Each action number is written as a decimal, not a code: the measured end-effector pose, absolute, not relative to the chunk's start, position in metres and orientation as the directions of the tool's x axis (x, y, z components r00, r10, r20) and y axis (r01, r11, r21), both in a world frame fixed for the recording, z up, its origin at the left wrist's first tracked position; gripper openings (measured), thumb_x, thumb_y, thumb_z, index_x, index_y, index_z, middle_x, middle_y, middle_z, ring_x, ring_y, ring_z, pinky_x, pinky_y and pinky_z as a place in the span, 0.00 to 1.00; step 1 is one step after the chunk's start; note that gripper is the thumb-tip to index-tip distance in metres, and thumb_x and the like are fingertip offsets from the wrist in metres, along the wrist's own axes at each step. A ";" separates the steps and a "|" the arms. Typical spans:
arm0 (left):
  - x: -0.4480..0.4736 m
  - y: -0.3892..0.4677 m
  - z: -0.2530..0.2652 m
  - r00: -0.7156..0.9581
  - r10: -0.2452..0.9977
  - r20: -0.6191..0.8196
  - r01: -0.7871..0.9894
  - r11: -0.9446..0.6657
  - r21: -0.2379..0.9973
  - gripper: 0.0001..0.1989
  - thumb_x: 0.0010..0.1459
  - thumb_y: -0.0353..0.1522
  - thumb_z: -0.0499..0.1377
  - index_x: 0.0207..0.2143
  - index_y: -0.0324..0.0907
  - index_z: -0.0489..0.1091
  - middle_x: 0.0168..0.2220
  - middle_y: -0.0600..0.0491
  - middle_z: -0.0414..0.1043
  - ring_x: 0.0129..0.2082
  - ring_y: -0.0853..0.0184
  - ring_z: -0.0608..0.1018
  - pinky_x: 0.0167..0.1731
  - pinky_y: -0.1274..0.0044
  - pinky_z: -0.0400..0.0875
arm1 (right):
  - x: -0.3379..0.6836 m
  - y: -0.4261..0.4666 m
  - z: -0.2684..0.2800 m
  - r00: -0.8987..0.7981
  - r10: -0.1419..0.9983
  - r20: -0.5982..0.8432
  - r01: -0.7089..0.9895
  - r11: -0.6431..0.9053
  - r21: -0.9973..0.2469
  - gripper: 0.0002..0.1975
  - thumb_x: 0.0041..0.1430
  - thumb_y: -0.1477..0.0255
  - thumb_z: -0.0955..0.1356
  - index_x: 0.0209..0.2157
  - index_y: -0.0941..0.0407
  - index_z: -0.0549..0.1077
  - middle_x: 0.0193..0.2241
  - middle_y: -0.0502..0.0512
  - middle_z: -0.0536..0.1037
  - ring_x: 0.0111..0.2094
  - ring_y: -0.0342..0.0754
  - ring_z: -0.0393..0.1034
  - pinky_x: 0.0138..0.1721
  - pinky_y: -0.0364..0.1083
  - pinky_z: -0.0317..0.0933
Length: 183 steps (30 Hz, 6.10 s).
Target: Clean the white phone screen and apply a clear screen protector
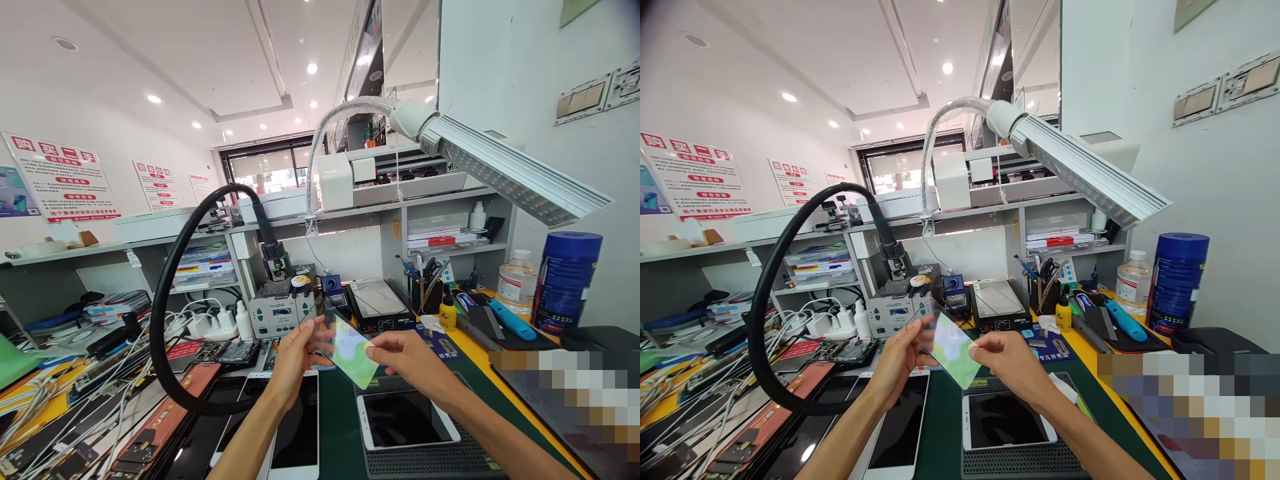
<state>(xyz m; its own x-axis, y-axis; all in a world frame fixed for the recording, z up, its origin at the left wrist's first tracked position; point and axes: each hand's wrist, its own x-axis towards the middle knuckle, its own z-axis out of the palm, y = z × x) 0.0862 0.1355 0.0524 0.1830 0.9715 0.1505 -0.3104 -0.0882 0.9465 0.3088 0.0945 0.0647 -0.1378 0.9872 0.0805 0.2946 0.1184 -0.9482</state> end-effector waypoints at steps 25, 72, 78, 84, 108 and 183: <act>0.003 0.118 0.102 -0.092 0.850 0.519 0.402 -0.445 0.800 0.22 0.60 0.48 0.56 0.44 0.40 0.72 0.40 0.46 0.79 0.35 0.60 0.80 0.34 0.70 0.77 | 0.345 0.113 0.070 0.028 0.999 0.036 -0.273 0.042 -0.961 0.10 0.53 0.69 0.74 0.36 0.60 0.76 0.35 0.63 0.82 0.30 0.49 0.77 0.27 0.42 0.70; 0.003 0.094 0.018 0.368 0.862 0.348 0.925 -0.301 -0.233 0.27 0.64 0.42 0.50 0.60 0.37 0.64 0.57 0.39 0.69 0.54 0.48 0.71 0.50 0.60 0.68 | 0.358 0.114 0.075 0.031 0.998 0.060 -0.208 0.065 -0.976 0.10 0.52 0.68 0.75 0.34 0.59 0.76 0.34 0.62 0.81 0.29 0.49 0.77 0.25 0.41 0.70; 0.017 0.077 0.052 0.455 0.783 0.424 0.870 -0.493 -0.023 0.26 0.63 0.44 0.53 0.59 0.42 0.63 0.57 0.43 0.68 0.56 0.52 0.69 0.55 0.61 0.65 | 0.367 0.113 0.073 -0.094 0.995 0.034 -0.142 0.021 -0.990 0.12 0.51 0.67 0.75 0.33 0.60 0.75 0.32 0.62 0.81 0.28 0.48 0.76 0.25 0.42 0.69; 0.055 0.075 0.073 0.509 0.765 0.395 0.717 -0.631 0.296 0.24 0.63 0.42 0.55 0.60 0.49 0.61 0.60 0.47 0.63 0.57 0.54 0.69 0.56 0.64 0.65 | 0.376 0.103 0.069 -0.211 0.977 0.028 -0.034 0.021 -0.999 0.14 0.51 0.64 0.75 0.32 0.61 0.75 0.30 0.60 0.80 0.27 0.46 0.75 0.25 0.42 0.68; 0.116 0.113 0.043 0.573 0.817 -0.060 0.495 -0.287 0.820 0.12 0.57 0.41 0.60 0.33 0.41 0.72 0.26 0.57 0.68 0.27 0.69 0.67 0.27 0.78 0.58 | 0.400 0.098 0.050 -0.466 0.868 -0.170 0.386 0.027 -0.922 0.15 0.51 0.66 0.73 0.39 0.60 0.79 0.21 0.51 0.78 0.18 0.41 0.68 0.22 0.40 0.65; 0.121 0.103 0.022 0.524 0.852 -0.007 0.556 -0.336 0.760 0.11 0.56 0.41 0.58 0.37 0.43 0.68 0.29 0.56 0.69 0.27 0.68 0.68 0.26 0.78 0.60 | 0.398 0.099 0.051 -0.417 0.896 -0.153 0.694 0.205 -0.690 0.10 0.51 0.64 0.72 0.33 0.56 0.77 0.33 0.54 0.80 0.35 0.51 0.74 0.35 0.44 0.64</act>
<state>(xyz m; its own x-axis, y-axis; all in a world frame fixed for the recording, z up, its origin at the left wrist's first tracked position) 0.1211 0.1026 0.0225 0.5238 0.8518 -0.0067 0.5560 -0.3359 0.7603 0.3979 0.0994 0.0513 -0.4173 0.8958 -0.1528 0.6937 0.2053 -0.6904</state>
